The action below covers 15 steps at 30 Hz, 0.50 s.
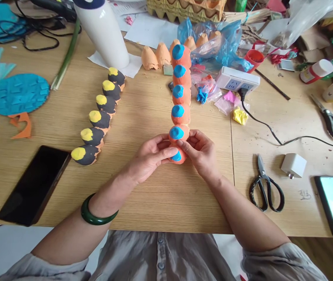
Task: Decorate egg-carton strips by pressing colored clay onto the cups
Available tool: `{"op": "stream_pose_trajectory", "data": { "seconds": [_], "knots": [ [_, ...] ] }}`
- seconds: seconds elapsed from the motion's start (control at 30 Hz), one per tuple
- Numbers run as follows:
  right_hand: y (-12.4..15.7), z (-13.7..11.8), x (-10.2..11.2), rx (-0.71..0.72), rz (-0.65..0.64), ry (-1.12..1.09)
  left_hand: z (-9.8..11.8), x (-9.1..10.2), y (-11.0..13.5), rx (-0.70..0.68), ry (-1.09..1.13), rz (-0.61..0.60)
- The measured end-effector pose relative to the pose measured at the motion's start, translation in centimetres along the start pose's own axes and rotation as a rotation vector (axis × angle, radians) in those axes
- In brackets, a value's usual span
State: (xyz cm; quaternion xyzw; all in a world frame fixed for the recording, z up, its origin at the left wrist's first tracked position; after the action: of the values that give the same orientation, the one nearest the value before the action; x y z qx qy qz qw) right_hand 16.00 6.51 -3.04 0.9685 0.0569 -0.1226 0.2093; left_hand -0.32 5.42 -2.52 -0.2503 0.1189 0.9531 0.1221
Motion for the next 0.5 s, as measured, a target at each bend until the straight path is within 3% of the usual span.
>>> {"op": "stream_pose_trajectory", "data": {
  "seconds": [0.5],
  "knots": [
    [0.1,-0.16,-0.16,-0.071,-0.023,-0.003,-0.13,0.31,-0.24,-0.062,-0.037,0.006]
  ]
}}
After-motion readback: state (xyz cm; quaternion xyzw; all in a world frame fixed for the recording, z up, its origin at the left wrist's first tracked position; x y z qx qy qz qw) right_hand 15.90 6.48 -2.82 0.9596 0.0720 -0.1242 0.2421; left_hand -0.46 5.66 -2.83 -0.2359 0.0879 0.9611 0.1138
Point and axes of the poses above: each hand's wrist, its own y-axis away from the middle knuckle, its own x-axis out of the back of the hand, z = x × y, the point moved 2 cm from there along -y, towards the middle knuckle, and after that the axes turned 14 degrees about -x, right-handed, at the moved point
